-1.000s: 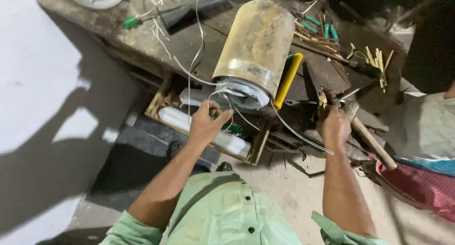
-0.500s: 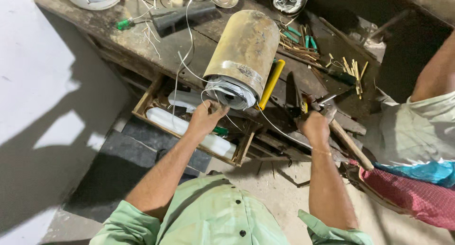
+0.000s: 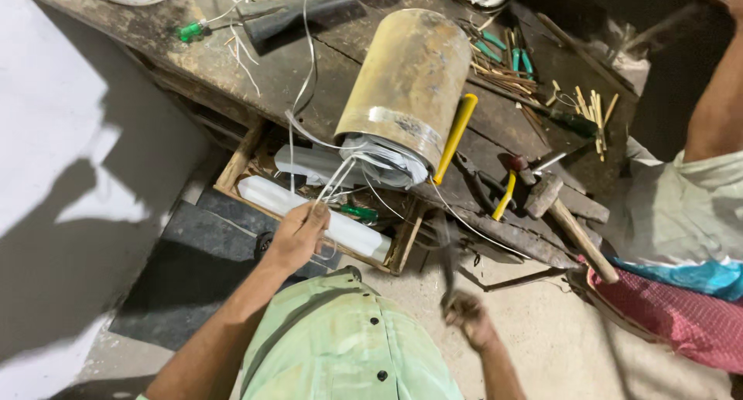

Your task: The person winds white insulated wire around a cylindrical metal core mounted on a workbench. They use both hands to guide and wrap the wire in layers, occasionally adjusting the coil and pulling the wire taut. The wire is fed from a spool or bundle and wrapped continuously around the core.

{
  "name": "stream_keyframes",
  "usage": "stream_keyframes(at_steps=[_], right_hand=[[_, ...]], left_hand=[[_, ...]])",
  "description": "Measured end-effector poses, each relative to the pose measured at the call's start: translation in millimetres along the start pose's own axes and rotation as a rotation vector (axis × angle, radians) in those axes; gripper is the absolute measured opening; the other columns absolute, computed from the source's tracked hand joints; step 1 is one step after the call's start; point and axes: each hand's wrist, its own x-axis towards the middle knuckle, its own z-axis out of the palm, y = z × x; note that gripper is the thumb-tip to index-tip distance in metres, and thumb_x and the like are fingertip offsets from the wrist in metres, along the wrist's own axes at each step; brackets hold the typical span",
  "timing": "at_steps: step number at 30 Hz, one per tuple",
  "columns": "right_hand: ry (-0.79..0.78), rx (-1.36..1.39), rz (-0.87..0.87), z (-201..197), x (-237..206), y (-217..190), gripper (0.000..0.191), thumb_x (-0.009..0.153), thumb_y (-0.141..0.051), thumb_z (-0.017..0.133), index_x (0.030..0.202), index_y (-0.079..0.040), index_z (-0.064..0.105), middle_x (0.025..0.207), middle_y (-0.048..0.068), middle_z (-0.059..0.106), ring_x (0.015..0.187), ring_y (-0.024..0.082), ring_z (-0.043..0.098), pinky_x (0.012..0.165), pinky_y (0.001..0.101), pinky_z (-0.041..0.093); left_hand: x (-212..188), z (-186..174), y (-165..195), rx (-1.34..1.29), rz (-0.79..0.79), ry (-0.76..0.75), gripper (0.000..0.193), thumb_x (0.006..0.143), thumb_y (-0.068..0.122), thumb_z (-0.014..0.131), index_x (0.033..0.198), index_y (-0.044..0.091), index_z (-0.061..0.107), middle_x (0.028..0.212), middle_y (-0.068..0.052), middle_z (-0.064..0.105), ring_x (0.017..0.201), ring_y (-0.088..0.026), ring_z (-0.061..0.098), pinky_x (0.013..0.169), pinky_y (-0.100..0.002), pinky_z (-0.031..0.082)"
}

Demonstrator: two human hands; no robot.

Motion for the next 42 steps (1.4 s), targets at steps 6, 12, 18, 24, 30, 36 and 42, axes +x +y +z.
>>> stream_keyframes(at_steps=[6, 12, 18, 24, 30, 36, 42], right_hand=[[0.03, -0.522, 0.3, 49.5, 37.7, 1.8, 0.096, 0.04, -0.046, 0.097, 0.127, -0.024, 0.062, 0.11, 0.001, 0.073, 0.089, 0.022, 0.074, 0.075, 0.0367, 0.066], [-0.19, -0.566, -0.021, 97.6, 108.8, -72.6, 0.101, 0.055, -0.054, 0.095, 0.132, -0.002, 0.054, 0.116, 0.009, 0.071, 0.106, 0.023, 0.069, 0.09, 0.0376, 0.06], [-0.324, -0.543, -0.137, 140.3, 127.0, -126.1, 0.058, 0.069, -0.046, 0.093, 0.099, -0.002, 0.07, 0.086, 0.001, 0.066, 0.082, 0.013, 0.059, 0.071, 0.03, 0.051], [-0.374, -0.42, -0.165, 148.1, 123.5, -139.6, 0.049, 0.074, -0.044, 0.092, 0.091, -0.003, 0.07, 0.081, -0.002, 0.062, 0.076, 0.011, 0.055, 0.067, 0.0283, 0.046], [-0.408, -0.367, -0.164, 144.7, 124.3, -136.1, 0.046, 0.076, -0.043, 0.091, 0.088, -0.005, 0.069, 0.077, -0.003, 0.061, 0.073, 0.01, 0.054, 0.064, 0.0283, 0.046], [-0.328, -0.432, -0.095, 147.7, 122.4, -127.9, 0.045, 0.072, -0.042, 0.089, 0.085, -0.005, 0.068, 0.066, 0.004, 0.068, 0.055, 0.015, 0.06, 0.046, 0.0323, 0.042], [-0.237, -1.056, -0.264, 130.1, 97.0, -101.3, 0.044, 0.07, -0.049, 0.087, 0.083, -0.008, 0.078, 0.072, 0.0, 0.076, 0.065, 0.012, 0.069, 0.051, 0.0318, 0.054]], left_hand=[[1.6, -24.0, 5.0, -0.01, 0.101, -0.041, 0.052, 0.104, 0.054, 0.049, 0.08, 0.008, 0.051, 0.061, 0.004, 0.042, 0.05, -0.006, 0.042, 0.043, -0.022, 0.038], [-1.1, -24.2, 13.0, 0.0, 0.082, 0.019, 0.049, 0.101, 0.054, 0.05, 0.081, 0.009, 0.054, 0.062, 0.005, 0.043, 0.051, -0.005, 0.041, 0.044, -0.022, 0.038], [-4.8, -20.2, 12.4, -0.056, 0.104, 0.013, 0.046, 0.104, 0.05, 0.05, 0.081, 0.01, 0.053, 0.063, 0.006, 0.043, 0.053, -0.005, 0.041, 0.046, -0.023, 0.037], [-5.3, -19.6, 11.0, -0.067, 0.076, 0.01, 0.046, 0.106, 0.05, 0.049, 0.081, 0.01, 0.051, 0.064, 0.006, 0.041, 0.053, -0.004, 0.039, 0.046, -0.022, 0.035], [-2.4, -21.8, 13.6, -0.043, 0.085, -0.003, 0.047, 0.104, 0.052, 0.048, 0.082, 0.01, 0.052, 0.066, 0.007, 0.043, 0.054, -0.005, 0.042, 0.047, -0.023, 0.04], [-4.3, -28.4, 6.6, 0.038, -0.076, 0.085, 0.046, 0.103, 0.049, 0.042, 0.081, 0.011, 0.054, 0.065, 0.004, 0.043, 0.053, -0.008, 0.042, 0.046, -0.025, 0.043], [-8.5, -46.1, 6.4, 0.219, 0.33, 0.272, 0.044, 0.115, 0.037, 0.044, 0.097, 0.001, 0.061, 0.086, -0.003, 0.057, 0.082, -0.012, 0.054, 0.077, -0.027, 0.048]])
